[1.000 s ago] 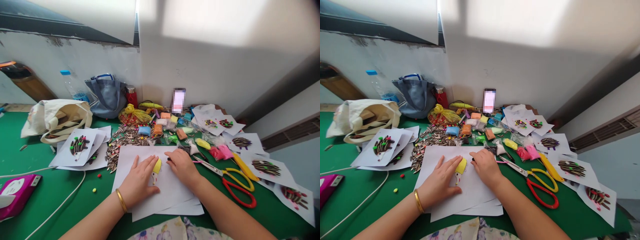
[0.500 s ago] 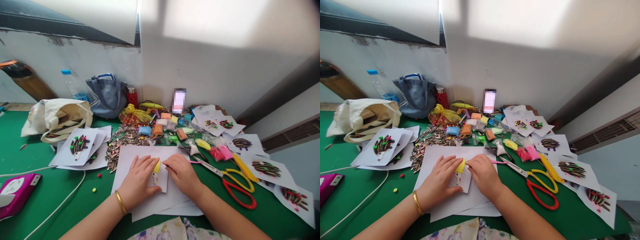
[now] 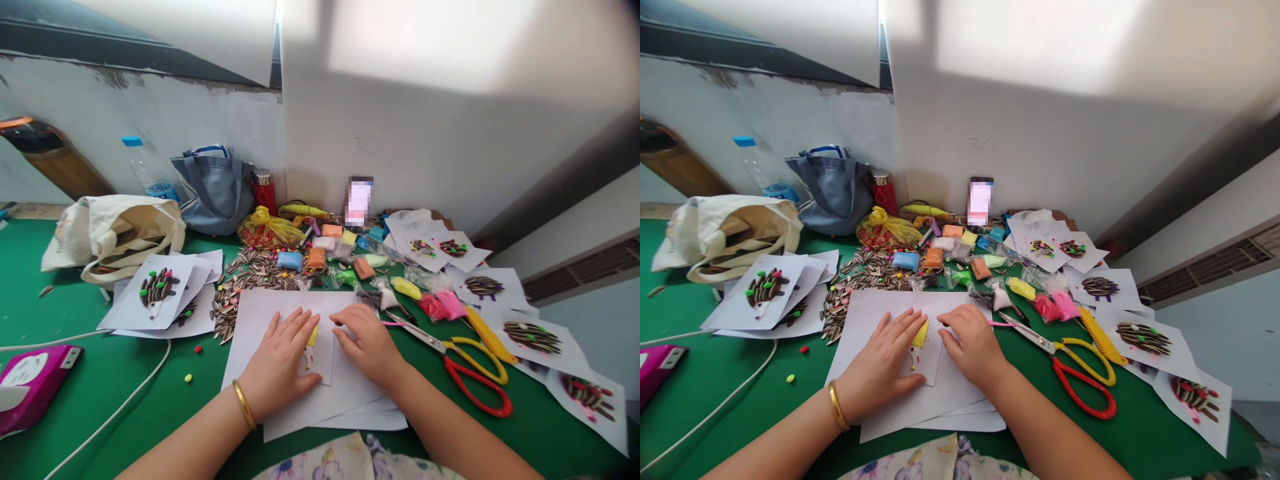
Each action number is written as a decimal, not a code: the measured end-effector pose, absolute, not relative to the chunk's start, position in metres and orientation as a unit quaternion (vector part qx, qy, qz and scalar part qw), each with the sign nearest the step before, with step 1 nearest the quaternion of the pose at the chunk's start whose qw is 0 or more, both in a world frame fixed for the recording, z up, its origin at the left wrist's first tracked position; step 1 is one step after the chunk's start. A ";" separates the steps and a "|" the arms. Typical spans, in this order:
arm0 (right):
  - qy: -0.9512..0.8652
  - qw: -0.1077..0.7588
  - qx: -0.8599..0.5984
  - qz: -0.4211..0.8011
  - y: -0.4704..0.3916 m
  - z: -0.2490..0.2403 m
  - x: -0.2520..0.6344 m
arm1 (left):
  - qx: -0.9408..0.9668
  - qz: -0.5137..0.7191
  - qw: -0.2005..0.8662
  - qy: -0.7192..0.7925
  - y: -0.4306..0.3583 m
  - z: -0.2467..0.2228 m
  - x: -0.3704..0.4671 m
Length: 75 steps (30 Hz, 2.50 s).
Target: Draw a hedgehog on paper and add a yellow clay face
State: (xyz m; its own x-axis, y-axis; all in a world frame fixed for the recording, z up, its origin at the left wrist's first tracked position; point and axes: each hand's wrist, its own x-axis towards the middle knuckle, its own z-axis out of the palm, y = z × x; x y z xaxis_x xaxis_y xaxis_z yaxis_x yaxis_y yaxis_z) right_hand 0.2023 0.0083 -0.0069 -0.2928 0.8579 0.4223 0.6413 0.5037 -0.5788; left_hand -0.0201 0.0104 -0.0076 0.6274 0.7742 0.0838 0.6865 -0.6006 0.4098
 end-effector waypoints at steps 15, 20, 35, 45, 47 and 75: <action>-0.801 0.313 -0.493 0.132 0.022 -0.015 0.205 | 0.885 0.116 0.179 0.414 0.010 -0.008 -0.019; -0.803 0.300 -0.496 0.141 0.018 -0.015 0.204 | 0.889 0.131 0.171 0.404 0.011 -0.010 -0.021; -0.777 0.307 -0.525 0.165 0.016 -0.015 0.202 | 0.883 0.170 0.164 0.405 0.009 -0.005 -0.018; -0.805 0.277 -0.518 0.084 0.037 -0.023 0.198 | 0.885 0.120 0.172 0.416 0.010 -0.013 -0.019; -0.812 0.272 -0.511 0.071 0.037 -0.026 0.199 | 0.885 0.118 0.173 0.416 0.010 -0.012 -0.019; -0.834 0.174 -0.523 0.012 0.009 -0.012 0.204 | 0.863 0.162 0.191 0.439 0.013 -0.012 -0.018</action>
State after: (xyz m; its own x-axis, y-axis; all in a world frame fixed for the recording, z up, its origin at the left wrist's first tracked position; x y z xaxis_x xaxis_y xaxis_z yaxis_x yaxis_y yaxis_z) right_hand 0.2040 0.0091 -0.0119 -0.3928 0.8767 0.2776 0.8685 0.4529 -0.2014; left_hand -0.0177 0.0127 -0.0119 0.5621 0.8196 0.1115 0.6956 -0.5413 0.4725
